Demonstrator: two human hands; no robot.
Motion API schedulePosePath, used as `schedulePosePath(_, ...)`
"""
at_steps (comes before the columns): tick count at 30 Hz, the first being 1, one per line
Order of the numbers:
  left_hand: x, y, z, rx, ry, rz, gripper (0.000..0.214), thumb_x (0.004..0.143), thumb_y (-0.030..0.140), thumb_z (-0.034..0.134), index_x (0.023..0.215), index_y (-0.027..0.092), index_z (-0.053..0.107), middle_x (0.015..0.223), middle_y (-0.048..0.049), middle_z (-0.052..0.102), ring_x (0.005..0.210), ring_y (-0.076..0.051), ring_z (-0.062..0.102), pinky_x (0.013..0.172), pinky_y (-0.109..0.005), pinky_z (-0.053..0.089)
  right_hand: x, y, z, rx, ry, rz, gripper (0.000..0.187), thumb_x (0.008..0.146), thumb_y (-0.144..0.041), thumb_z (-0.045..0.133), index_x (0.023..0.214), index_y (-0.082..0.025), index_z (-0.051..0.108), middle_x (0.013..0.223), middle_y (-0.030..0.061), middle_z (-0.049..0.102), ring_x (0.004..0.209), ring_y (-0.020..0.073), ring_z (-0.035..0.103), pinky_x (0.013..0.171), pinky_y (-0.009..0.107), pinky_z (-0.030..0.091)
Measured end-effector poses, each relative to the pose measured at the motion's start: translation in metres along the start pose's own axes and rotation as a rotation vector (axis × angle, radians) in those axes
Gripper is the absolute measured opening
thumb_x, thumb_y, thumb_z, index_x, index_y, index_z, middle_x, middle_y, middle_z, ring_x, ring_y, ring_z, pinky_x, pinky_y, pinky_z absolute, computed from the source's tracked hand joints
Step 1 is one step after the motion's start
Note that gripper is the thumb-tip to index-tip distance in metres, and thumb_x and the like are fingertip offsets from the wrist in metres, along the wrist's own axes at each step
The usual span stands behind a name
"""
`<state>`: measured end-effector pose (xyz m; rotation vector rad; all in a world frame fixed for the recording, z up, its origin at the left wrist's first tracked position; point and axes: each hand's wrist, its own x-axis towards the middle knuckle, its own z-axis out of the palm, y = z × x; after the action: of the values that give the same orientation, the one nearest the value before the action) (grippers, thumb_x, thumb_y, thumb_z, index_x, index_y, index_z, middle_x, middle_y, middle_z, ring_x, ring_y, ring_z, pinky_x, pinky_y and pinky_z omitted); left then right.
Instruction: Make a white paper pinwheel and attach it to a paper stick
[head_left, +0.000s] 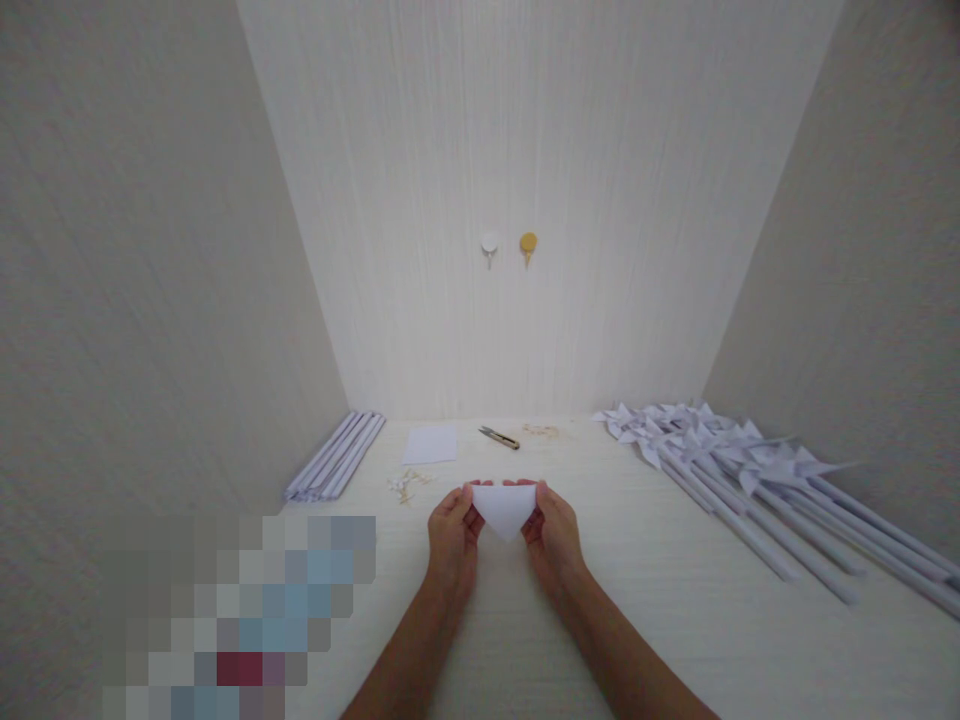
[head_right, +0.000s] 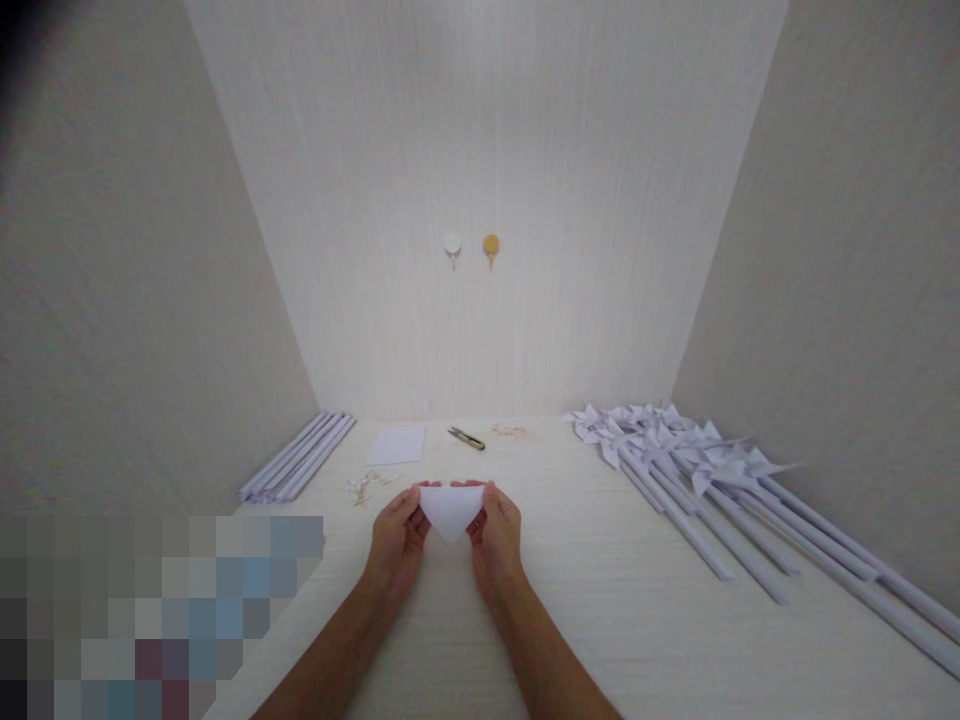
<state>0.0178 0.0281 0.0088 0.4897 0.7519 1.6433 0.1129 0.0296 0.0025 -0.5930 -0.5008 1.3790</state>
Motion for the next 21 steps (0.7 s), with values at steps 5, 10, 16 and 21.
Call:
schedulePosePath(5, -0.0010, 0.0004, 0.0008, -0.047, -0.004, -0.042, 0.006, 0.060, 0.015, 0.060, 0.061, 0.010, 0.058, 0.062, -0.0050, 0.063, 0.057, -0.012, 0.059, 0.054, -0.021, 0.047, 0.0003, 0.0009, 0.0003, 0.051, -0.017, 0.046, 0.024, 0.054, -0.035, 0.067, 0.060, -0.014, 0.058, 0.058, 0.0047, 0.065, 0.057, 0.0171, 0.060, 0.052, 0.028, 0.047)
schedulePosePath(10, -0.0025, -0.0033, 0.0027, -0.032, 0.003, -0.009, 0.009, 0.061, 0.018, 0.060, 0.062, 0.010, 0.058, 0.064, -0.0055, 0.063, 0.062, -0.014, 0.059, 0.060, -0.025, 0.047, 0.0010, 0.0024, 0.0014, 0.046, 0.037, 0.031, 0.025, 0.053, -0.036, 0.067, 0.059, -0.014, 0.057, 0.056, 0.0033, 0.065, 0.058, 0.0176, 0.060, 0.053, 0.028, 0.047)
schedulePosePath(16, -0.0057, -0.0053, 0.0054, 0.022, 0.011, 0.036, 0.013, 0.061, 0.022, 0.061, 0.064, 0.010, 0.058, 0.068, -0.0058, 0.063, 0.065, -0.015, 0.060, 0.066, -0.029, 0.047, -0.0056, 0.0038, 0.0075, -0.038, 0.075, -0.024, 0.024, 0.050, -0.028, 0.069, 0.065, -0.015, 0.056, 0.061, 0.0018, 0.065, 0.059, 0.0161, 0.059, 0.052, 0.026, 0.046)
schedulePosePath(21, -0.0089, -0.0080, 0.0074, 0.086, -0.004, 0.018, 0.019, 0.052, 0.018, 0.067, 0.066, 0.012, 0.057, 0.067, -0.0038, 0.064, 0.062, -0.014, 0.059, 0.060, -0.025, 0.046, -0.0060, 0.0080, 0.0042, -0.177, 0.154, -0.083, 0.027, 0.046, -0.022, 0.071, 0.067, -0.014, 0.056, 0.058, 0.0011, 0.064, 0.053, 0.0153, 0.058, 0.047, 0.025, 0.044)
